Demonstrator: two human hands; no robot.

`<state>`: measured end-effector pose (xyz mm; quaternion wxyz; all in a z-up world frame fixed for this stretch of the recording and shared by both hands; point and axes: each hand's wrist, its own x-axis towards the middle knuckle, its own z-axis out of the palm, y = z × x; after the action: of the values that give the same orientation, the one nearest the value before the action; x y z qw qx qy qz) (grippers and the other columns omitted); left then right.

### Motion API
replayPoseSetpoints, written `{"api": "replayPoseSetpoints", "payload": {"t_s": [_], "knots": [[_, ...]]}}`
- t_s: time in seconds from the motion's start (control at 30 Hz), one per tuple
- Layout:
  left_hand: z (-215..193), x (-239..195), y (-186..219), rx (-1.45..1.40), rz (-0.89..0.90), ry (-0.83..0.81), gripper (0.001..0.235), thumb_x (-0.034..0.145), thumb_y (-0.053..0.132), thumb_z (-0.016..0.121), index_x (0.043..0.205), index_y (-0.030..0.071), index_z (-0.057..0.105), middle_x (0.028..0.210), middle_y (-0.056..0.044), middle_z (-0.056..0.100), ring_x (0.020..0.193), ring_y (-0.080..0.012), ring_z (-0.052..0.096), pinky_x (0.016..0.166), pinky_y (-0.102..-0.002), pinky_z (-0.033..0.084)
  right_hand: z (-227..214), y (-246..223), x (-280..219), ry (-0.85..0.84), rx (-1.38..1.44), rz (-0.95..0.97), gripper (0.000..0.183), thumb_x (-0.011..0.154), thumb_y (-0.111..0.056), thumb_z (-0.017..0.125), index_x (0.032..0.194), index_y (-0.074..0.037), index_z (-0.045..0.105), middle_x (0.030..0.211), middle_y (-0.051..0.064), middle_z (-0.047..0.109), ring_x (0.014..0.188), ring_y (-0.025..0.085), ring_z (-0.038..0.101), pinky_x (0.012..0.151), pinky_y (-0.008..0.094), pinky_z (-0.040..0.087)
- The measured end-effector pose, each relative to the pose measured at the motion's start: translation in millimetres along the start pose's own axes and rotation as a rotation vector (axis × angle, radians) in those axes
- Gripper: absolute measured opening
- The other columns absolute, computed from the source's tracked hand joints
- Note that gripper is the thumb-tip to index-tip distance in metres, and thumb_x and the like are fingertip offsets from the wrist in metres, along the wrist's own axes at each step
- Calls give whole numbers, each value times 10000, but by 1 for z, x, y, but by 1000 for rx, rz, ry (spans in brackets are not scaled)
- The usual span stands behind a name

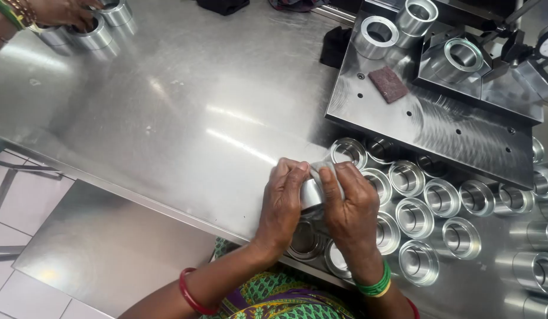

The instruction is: Cleaning and inspecting metal rings on a fabrication floor.

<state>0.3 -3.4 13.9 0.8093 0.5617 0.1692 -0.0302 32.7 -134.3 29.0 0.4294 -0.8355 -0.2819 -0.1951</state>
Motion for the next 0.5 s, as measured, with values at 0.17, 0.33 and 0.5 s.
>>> {"api": "replayPoseSetpoints", "payload": {"t_s": [0.17, 0.33, 0.5], "knots": [[-4, 3, -5, -126, 355, -33, 378, 1110, 385, 417, 1062, 36, 554, 963, -40, 476, 890, -156, 491, 830, -314, 473, 3, 35, -11, -164, 490, 511, 410, 1056, -351, 589, 857, -8, 693, 721, 51, 625, 625, 145, 588, 553, 296, 469], [-2, 12, 3, -39, 358, -105, 406, 1073, 395, 400, 1054, 52, 617, 1065, -16, 587, 944, -135, 586, 860, -284, 518, 8, 31, -2, -85, 876, 951, 385, 986, -422, 586, 915, -56, 679, 710, -17, 620, 613, 80, 571, 538, 268, 476], [1, 22, -2, 292, 531, -111, 502, 1086, 387, 549, 778, 19, 699, 1114, -108, 594, 1078, -241, 482, 987, -386, 458, 1, 12, 13, -209, 734, 977, 676, 897, -645, 489, 935, -11, 721, 684, 62, 683, 535, 138, 648, 469, 277, 555]]}}
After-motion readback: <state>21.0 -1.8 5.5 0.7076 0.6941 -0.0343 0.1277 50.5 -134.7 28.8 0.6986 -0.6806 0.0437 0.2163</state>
